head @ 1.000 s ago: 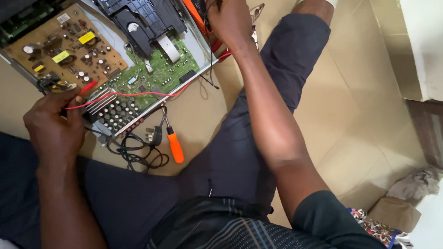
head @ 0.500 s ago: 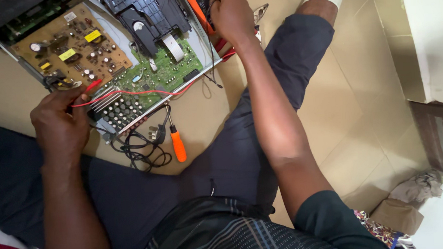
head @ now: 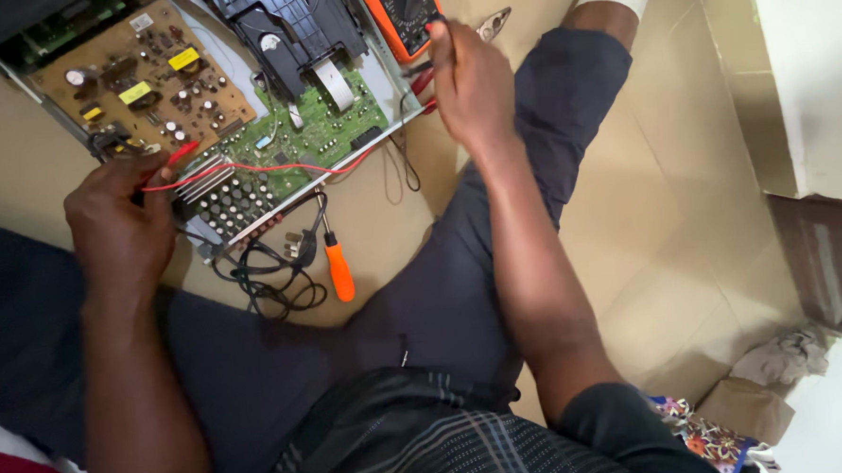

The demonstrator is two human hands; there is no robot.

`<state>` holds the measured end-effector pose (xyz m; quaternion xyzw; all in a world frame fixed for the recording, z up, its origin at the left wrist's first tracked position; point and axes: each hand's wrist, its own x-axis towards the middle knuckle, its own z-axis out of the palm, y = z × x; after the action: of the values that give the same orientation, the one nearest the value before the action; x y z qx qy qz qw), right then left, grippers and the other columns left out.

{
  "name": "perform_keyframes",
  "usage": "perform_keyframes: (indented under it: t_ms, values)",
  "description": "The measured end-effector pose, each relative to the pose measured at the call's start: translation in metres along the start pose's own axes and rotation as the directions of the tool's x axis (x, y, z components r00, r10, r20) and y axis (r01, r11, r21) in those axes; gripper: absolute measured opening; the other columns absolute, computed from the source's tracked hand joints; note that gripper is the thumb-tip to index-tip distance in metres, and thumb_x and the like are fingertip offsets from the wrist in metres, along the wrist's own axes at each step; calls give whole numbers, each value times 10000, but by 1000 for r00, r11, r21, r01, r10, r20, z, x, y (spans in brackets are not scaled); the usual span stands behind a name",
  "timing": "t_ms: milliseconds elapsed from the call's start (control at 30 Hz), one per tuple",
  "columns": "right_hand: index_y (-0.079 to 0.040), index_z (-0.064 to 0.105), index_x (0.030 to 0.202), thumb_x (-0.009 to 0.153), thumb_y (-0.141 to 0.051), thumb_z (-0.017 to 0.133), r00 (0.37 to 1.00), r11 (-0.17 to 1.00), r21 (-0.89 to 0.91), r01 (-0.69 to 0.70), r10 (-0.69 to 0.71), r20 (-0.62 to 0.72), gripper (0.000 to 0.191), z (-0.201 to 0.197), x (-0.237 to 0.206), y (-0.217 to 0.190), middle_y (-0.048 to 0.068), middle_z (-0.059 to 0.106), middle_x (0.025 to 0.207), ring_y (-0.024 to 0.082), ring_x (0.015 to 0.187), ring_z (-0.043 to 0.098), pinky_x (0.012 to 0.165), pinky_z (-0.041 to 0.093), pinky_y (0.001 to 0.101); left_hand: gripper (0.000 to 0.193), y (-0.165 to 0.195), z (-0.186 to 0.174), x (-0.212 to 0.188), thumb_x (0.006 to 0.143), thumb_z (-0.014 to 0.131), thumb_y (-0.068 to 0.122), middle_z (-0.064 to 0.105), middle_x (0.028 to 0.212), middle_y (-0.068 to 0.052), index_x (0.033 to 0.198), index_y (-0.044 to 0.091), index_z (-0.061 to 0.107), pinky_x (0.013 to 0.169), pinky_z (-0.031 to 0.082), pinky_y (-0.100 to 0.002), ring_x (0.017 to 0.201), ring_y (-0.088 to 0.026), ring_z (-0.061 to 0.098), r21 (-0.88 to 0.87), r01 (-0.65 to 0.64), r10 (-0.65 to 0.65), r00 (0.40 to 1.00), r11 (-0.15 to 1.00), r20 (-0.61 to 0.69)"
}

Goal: The person sits on the floor with an opened DVD player between their legs and uses multimeter test probes to test points on its power and main circuit boards, repositioning the probes on different components and adjusting the board while troubleshooting.

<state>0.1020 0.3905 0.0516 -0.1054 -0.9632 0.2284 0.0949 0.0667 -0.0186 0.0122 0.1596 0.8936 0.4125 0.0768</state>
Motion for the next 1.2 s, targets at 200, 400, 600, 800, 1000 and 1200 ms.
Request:
perform_keyframes:
  t_ms: [200,400,600,800,1000,1200]
  values:
    - [7,626,1087,1084,-16,443,945,577,748,-328,214,249,184,20,-55,-38,79,702,1022,158,716,680,637,556,297,92,-4,3,4,1072,706,37,723,1027,-220,1127,-20,753,896,556,-433,968,-383,706,34,-37,37,999,999,-16]
    - [6,665,1272,1014,22,595,962,698,715,-21,-180,203,267,59,-73,-98,121,710,1088,210,1010,693,917,558,324,120,-8,5,9,1024,698,12,730,1082,-221,1129,-19,749,913,561,-446,990,-393,705,0,-101,100,991,995,-90]
    - [-5,639,1350,839,73,429,875,645,754,121,-429,226,558,60,-54,-108,148,715,1220,253,1196,649,1138,478,376,134,4,1,12,998,703,22,733,1068,-218,1115,-18,754,869,561,-447,969,-398,706,-66,-39,32,995,997,-95]
    - [-2,661,1316,1000,-12,598,915,717,697,7,-286,284,322,62,-55,-112,142,735,1171,240,1105,703,1013,527,344,130,10,-1,15,1013,694,20,728,1061,-220,1121,-22,753,861,554,-460,959,-407,698,-57,-50,44,994,997,-96]
    - [3,664,1275,1034,-77,599,927,794,607,-34,-203,316,263,82,-45,-129,153,736,1100,227,976,732,892,566,332,140,13,0,18,992,668,-6,730,1046,-223,1103,-38,748,872,548,-472,954,-409,695,-37,-66,61,991,997,-115]
    - [8,680,1209,1001,-61,615,943,877,445,178,-282,177,229,96,-34,-138,179,729,1078,355,985,695,908,530,433,137,16,-2,20,998,660,3,729,1030,-224,1090,-46,749,859,544,-469,926,-395,697,-52,1,-5,997,999,-74]
